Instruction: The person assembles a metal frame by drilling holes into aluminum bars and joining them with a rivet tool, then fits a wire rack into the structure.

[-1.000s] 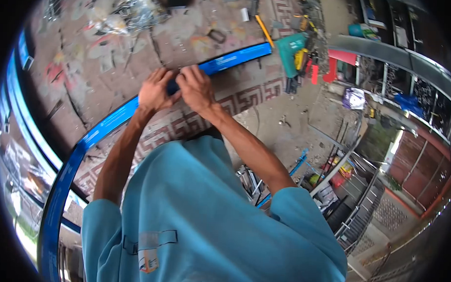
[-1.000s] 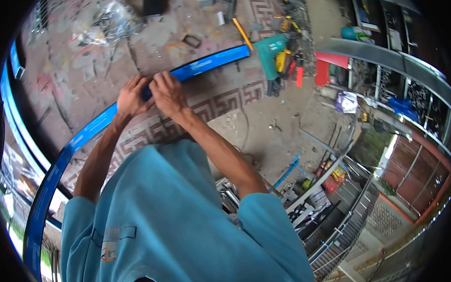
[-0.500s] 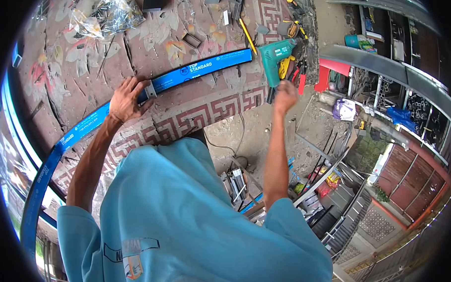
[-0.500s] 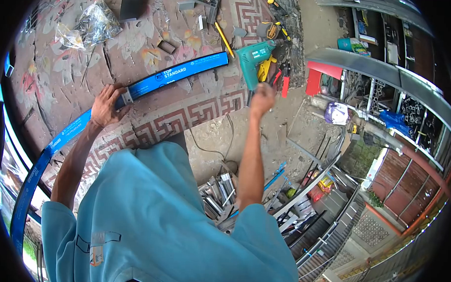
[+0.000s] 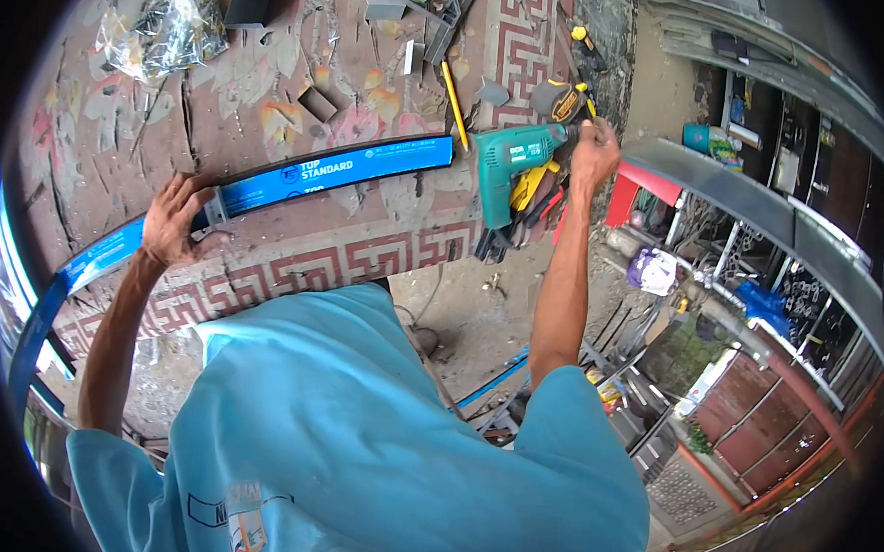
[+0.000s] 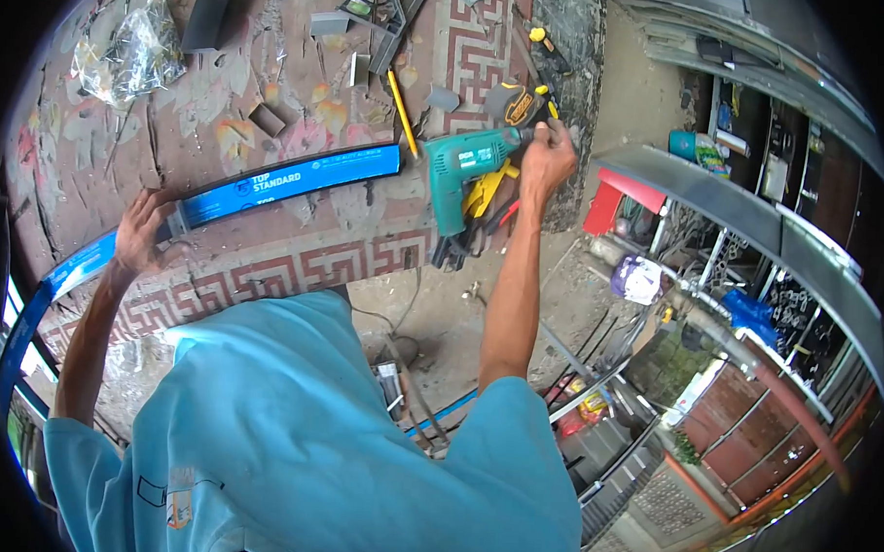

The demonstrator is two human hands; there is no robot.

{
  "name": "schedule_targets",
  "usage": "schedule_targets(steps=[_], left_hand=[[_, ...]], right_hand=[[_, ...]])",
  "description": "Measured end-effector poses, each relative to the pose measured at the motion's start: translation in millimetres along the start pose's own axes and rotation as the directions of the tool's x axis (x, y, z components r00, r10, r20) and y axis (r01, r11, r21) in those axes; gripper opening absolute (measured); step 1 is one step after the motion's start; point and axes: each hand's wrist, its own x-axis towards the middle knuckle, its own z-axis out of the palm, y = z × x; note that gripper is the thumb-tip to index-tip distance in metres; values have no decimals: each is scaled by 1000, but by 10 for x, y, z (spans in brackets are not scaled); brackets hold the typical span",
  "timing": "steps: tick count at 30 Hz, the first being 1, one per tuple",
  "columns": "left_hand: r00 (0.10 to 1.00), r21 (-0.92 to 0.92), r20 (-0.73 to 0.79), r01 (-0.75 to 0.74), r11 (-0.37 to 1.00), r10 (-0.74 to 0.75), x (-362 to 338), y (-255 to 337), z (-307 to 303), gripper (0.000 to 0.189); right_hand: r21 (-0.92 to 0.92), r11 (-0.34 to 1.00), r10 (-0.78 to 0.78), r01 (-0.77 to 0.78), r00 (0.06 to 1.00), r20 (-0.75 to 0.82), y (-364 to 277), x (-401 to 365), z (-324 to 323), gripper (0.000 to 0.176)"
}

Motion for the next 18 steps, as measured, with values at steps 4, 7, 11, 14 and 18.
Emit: schedule_targets(steps=[4,7,11,14,18], left_hand=[[999,-14,-53,9,1000,-10,-57,-27,96,61],[1000,39,-17,-18,999,19,-127,-98,168,57],[1000,43,9,-19,999,18,-114,-98,175,56],[999,53,24,-24,998,23,-140,-102,174,56],[1000,16,14,-24,1000,23,-74,-76,116,61]], right_hand=[[-91,995,-53,44,995,-88,367,834,-16,26],[-161,984,143,-76,876,460,538,1258,21,37],[-587,711,48,386,807,588,429,1408,310,41],[-426,846,47,321,752,658,489,1584,256,39],[-89,982,-107,167,881,462,125,1347,124,34]])
